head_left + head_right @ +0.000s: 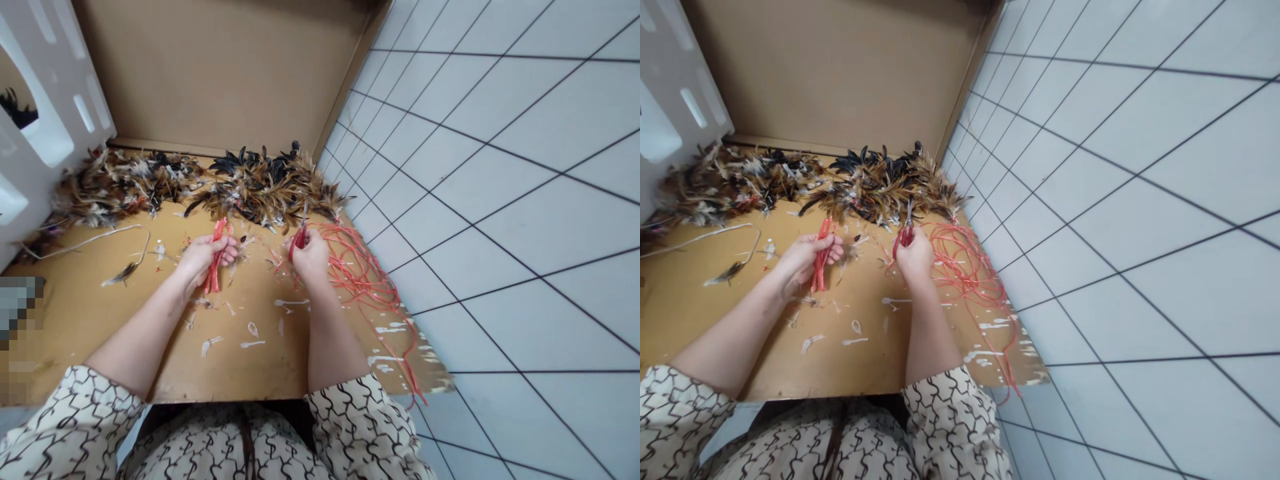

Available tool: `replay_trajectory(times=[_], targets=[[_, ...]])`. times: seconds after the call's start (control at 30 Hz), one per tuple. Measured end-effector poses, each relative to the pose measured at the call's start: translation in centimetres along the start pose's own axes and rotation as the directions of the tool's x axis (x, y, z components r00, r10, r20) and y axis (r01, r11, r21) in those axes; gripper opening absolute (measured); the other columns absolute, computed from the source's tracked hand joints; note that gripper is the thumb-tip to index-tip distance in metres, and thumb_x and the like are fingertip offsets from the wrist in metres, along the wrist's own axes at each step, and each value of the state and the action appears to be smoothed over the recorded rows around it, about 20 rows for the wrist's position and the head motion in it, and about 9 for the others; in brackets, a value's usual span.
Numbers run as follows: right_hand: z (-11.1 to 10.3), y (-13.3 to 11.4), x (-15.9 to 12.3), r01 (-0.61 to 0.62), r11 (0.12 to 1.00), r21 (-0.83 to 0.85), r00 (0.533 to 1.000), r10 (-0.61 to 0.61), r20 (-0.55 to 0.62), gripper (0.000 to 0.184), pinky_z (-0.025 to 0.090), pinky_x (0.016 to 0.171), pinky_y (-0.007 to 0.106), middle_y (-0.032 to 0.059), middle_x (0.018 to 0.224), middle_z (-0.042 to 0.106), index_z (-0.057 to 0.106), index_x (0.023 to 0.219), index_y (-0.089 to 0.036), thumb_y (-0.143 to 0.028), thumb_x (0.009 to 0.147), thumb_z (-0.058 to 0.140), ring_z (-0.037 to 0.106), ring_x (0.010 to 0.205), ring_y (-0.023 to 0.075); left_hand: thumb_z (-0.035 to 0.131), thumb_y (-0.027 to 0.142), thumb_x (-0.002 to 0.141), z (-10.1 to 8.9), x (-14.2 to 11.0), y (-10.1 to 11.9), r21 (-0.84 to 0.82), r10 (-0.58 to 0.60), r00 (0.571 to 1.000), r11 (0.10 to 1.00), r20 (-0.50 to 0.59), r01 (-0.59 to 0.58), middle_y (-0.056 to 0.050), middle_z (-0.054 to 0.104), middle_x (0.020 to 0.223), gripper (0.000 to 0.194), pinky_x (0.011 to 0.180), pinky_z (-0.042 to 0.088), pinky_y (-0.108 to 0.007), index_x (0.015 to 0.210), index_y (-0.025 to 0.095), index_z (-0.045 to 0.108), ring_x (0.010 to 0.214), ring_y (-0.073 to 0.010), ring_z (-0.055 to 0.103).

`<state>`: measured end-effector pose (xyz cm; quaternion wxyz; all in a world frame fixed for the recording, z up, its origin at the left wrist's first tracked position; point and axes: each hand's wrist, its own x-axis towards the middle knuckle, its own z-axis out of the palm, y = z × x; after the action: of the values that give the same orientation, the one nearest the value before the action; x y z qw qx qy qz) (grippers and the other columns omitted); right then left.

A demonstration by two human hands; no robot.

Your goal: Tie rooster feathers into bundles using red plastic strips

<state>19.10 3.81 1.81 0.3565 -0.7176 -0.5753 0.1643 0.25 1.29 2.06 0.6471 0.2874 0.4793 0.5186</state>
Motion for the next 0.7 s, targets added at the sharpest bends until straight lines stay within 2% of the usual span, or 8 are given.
replay_trajectory(times=[0.1,0.23,0.47,0.7], targets=[[0.0,-0.6,-0.5,0.047,0.965,-0.258,0.986,-0.003,0.166,0.02,0.039,0.061,0.026,0.0063,0.078,0.067,0.058,0.078,-0.019,-0.037,0.073,0.053,0.06,0.072,0.0185,0.045,0.004,0.081,0.0,0.2,0.1,-0.041,-0.004,0.999,0.999,-0.033,0.003,-0.006,0.062,0.051,0.028,0.047,0.046,-0.017,0.06,0.007,0.062,0.042,-0.0077,0.056],[0.0,-1.4,-1.1,0.129,0.887,-0.443,0.953,0.013,0.304,0.026,0.04,0.063,0.028,0.0114,0.088,0.069,0.062,0.083,-0.019,-0.04,0.08,0.047,0.064,0.084,0.0226,0.043,0.002,0.082,0.0,0.1,0.4,-0.083,-0.048,0.998,0.995,-0.031,0.046,-0.007,0.064,0.054,0.03,0.051,0.049,-0.018,0.059,0.007,0.061,0.046,-0.0087,0.059],[0.4,-1.6,-1.7,0.243,0.796,-0.554,0.939,-0.05,0.34,0.029,0.043,0.067,0.029,0.0157,0.094,0.069,0.063,0.094,-0.017,-0.036,0.082,0.045,0.064,0.09,0.0243,0.043,0.002,0.081,0.0,0.2,0.3,-0.128,-0.054,0.998,0.99,-0.028,0.05,-0.008,0.065,0.058,0.03,0.056,0.051,-0.018,0.059,0.007,0.062,0.051,-0.0098,0.062],[0.4,-1.6,-1.7,0.284,0.777,-0.562,0.923,-0.064,0.38,0.03,0.043,0.07,0.032,0.0203,0.097,0.067,0.064,0.095,-0.012,-0.033,0.081,0.048,0.063,0.094,0.0281,0.043,0.003,0.082,0.0,0.4,0.0,-0.139,-0.059,0.998,0.989,-0.013,0.056,-0.008,0.066,0.058,0.03,0.06,0.051,-0.019,0.06,0.008,0.063,0.056,-0.01,0.063]])
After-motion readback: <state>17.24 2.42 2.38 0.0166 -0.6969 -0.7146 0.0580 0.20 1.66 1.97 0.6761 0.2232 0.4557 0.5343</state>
